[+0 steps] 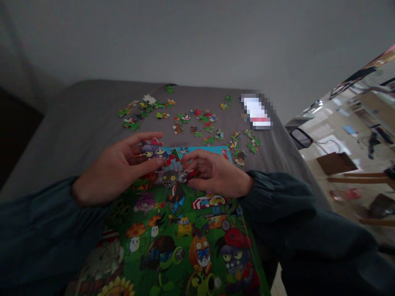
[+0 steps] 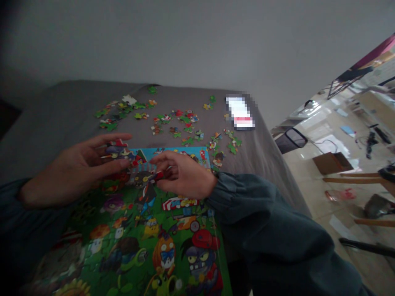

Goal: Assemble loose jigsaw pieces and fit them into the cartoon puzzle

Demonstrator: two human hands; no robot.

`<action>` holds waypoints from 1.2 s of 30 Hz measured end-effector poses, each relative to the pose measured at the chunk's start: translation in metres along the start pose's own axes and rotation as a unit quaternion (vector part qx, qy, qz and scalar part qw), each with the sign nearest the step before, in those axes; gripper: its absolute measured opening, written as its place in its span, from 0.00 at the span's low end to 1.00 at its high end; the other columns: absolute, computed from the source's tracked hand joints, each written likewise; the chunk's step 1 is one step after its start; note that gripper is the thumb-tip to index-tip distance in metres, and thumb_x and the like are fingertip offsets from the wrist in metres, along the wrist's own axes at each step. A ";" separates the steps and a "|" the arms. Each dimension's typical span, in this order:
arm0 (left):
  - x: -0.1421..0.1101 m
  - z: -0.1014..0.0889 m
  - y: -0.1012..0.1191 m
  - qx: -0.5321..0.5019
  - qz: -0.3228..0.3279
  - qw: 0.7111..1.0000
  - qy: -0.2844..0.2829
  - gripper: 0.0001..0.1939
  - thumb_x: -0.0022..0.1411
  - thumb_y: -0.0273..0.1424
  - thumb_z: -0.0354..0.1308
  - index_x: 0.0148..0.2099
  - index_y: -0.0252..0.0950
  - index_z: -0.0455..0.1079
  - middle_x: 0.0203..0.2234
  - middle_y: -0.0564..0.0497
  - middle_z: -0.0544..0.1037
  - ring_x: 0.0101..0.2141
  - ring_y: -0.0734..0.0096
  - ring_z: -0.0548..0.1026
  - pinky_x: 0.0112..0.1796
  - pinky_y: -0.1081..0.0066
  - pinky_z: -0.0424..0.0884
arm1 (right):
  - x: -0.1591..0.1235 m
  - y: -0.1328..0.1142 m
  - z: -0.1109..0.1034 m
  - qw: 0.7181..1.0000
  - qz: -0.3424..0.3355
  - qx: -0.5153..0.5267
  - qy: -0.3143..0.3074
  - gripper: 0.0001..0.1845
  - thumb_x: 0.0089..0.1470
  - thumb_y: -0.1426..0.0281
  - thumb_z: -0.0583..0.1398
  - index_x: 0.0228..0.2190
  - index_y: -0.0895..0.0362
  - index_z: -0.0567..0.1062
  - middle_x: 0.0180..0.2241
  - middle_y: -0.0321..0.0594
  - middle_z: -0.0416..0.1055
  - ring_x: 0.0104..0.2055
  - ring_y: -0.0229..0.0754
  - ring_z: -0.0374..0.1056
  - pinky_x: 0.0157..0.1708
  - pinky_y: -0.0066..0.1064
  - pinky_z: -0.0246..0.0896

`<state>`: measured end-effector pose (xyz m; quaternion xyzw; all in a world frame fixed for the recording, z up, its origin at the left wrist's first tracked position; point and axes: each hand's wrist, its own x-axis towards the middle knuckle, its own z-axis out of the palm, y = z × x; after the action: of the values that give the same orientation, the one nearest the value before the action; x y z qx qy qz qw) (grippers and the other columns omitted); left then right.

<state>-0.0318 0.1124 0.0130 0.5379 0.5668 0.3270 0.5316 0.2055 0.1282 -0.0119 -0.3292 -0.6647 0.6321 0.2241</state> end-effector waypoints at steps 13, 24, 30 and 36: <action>-0.007 0.017 0.000 -0.004 0.009 1.000 -0.018 0.26 0.52 0.40 0.70 0.53 0.44 0.71 0.30 0.55 0.85 0.29 0.66 0.83 0.28 0.74 0.80 | 0.003 0.002 0.009 0.998 0.008 0.061 -0.006 0.07 0.53 0.77 0.63 0.33 0.57 0.70 0.33 0.35 0.76 0.34 0.35 0.72 0.39 0.31 0.71; -0.015 0.023 0.003 0.025 0.060 0.998 0.013 0.22 0.51 0.39 0.69 0.50 0.46 0.72 0.25 0.58 0.82 0.31 0.64 0.84 0.25 0.76 0.78 | 0.002 -0.001 0.008 0.999 0.028 0.039 -0.007 0.10 0.51 0.74 0.65 0.26 0.57 0.68 0.25 0.30 0.69 0.28 0.32 0.66 0.30 0.26 0.63; -0.016 0.024 0.001 0.034 0.069 0.997 0.012 0.25 0.51 0.40 0.69 0.52 0.47 0.71 0.29 0.59 0.84 0.33 0.65 0.84 0.29 0.76 0.80 | 0.002 0.001 0.008 1.000 0.018 0.016 -0.006 0.12 0.51 0.73 0.65 0.23 0.57 0.66 0.23 0.29 0.64 0.26 0.32 0.62 0.27 0.26 0.58; -0.016 0.024 -0.002 0.052 0.076 0.996 0.020 0.27 0.51 0.41 0.70 0.54 0.47 0.70 0.33 0.59 0.85 0.32 0.67 0.84 0.30 0.77 0.79 | 0.002 0.000 0.008 1.000 -0.007 0.004 -0.028 0.13 0.55 0.67 0.64 0.24 0.57 0.67 0.23 0.29 0.62 0.26 0.32 0.59 0.27 0.26 0.55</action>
<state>-0.0119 0.0922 0.0099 0.5994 0.5509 0.3470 0.4656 0.1986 0.1237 -0.0134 -0.3063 -0.6700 0.6424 0.2113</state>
